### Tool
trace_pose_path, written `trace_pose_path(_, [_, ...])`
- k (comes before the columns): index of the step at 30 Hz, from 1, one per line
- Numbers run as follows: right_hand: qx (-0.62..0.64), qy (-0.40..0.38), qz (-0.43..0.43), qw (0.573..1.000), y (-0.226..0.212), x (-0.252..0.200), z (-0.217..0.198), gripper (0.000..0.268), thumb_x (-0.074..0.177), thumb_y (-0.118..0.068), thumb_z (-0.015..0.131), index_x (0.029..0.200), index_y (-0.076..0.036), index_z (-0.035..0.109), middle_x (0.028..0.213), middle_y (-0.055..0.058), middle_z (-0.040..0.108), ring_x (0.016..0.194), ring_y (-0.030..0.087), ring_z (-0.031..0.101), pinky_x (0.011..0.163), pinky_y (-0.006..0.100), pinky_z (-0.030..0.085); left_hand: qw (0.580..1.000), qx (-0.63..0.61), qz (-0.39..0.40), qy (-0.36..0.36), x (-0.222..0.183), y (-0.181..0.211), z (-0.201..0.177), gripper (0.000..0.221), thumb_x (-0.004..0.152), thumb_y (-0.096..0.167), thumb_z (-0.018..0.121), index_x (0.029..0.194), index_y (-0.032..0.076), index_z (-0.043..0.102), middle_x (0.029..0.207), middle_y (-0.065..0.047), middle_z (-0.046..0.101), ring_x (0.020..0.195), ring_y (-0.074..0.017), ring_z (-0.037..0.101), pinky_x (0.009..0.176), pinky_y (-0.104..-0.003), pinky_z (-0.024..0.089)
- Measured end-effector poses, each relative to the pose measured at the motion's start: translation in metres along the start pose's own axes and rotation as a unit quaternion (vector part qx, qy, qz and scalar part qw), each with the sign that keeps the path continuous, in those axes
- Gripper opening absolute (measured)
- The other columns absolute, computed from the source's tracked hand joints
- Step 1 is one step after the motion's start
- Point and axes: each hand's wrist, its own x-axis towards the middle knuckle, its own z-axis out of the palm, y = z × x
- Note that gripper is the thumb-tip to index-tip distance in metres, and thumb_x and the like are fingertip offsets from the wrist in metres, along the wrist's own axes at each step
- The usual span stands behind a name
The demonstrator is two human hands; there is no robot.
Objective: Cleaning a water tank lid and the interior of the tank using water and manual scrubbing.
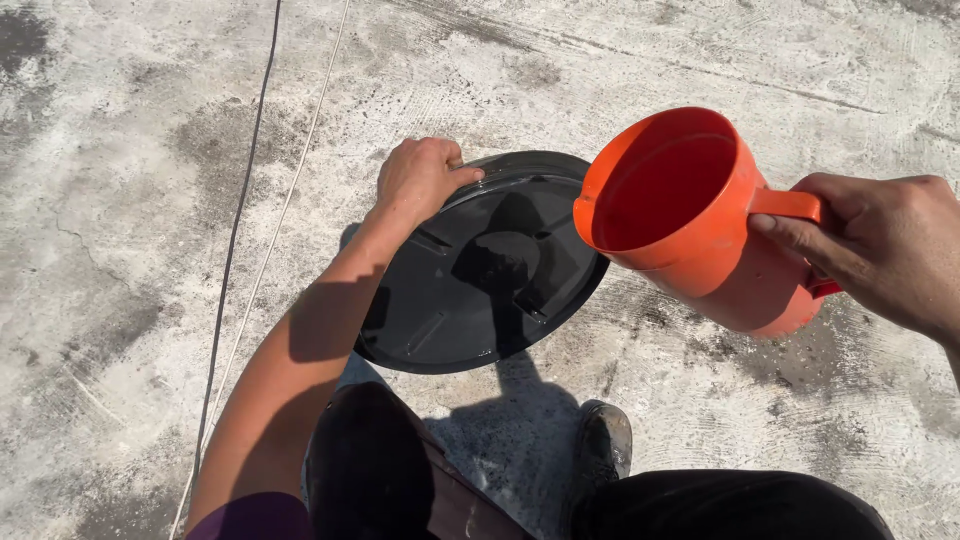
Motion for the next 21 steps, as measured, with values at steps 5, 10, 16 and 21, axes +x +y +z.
trace_pose_path(5, [-0.005, -0.023, -0.009, 1.0, -0.011, 0.009, -0.02, 0.037, 0.101, -0.043, 0.065, 0.079, -0.013, 0.071, 0.052, 0.0, 0.069, 0.048, 0.015, 0.054, 0.06, 0.028, 0.045, 0.95, -0.07, 0.164, 0.256, 0.009, 0.023, 0.049, 0.067, 0.1, 0.044, 0.08, 0.067, 0.018, 0.029, 0.055, 0.004, 0.02, 0.054, -0.0138, 0.018, 0.048, -0.036, 0.02])
trace_pose_path(10, [-0.097, -0.027, -0.035, 0.994, -0.015, 0.018, -0.036, 0.042, 0.104, -0.048, 0.061, 0.075, -0.018, 0.066, 0.045, -0.005, 0.064, 0.043, 0.013, 0.055, 0.057, 0.028, 0.045, 0.958, -0.157, 0.194, 0.138, -0.01, 0.023, 0.034, 0.043, 0.099, 0.041, 0.076, 0.074, 0.013, 0.053, 0.053, 0.0, 0.042, 0.051, -0.015, 0.039, 0.052, -0.033, 0.036])
trace_pose_path(16, [-0.175, -0.094, -0.014, 0.98, -0.058, 0.045, -0.051, 0.031, 0.102, -0.047, 0.06, 0.093, -0.021, 0.074, 0.067, 0.004, 0.073, 0.062, 0.021, 0.065, 0.061, 0.034, 0.047, 0.962, -0.221, 0.141, -0.072, -0.027, 0.007, 0.021, 0.049, 0.101, 0.013, 0.06, 0.149, 0.019, 0.052, 0.156, -0.01, 0.05, 0.138, -0.0322, 0.054, 0.115, -0.048, 0.043])
trace_pose_path(21, [-0.163, -0.106, 0.006, 0.981, -0.08, 0.063, -0.055, 0.039, 0.105, -0.049, 0.057, 0.091, -0.017, 0.074, 0.07, 0.007, 0.075, 0.065, 0.024, 0.065, 0.06, 0.036, 0.045, 0.947, -0.303, 0.096, -0.047, -0.018, 0.018, 0.055, 0.038, 0.096, -0.001, 0.057, 0.129, 0.014, 0.069, 0.123, -0.009, 0.075, 0.102, -0.0232, 0.074, 0.081, -0.034, 0.06])
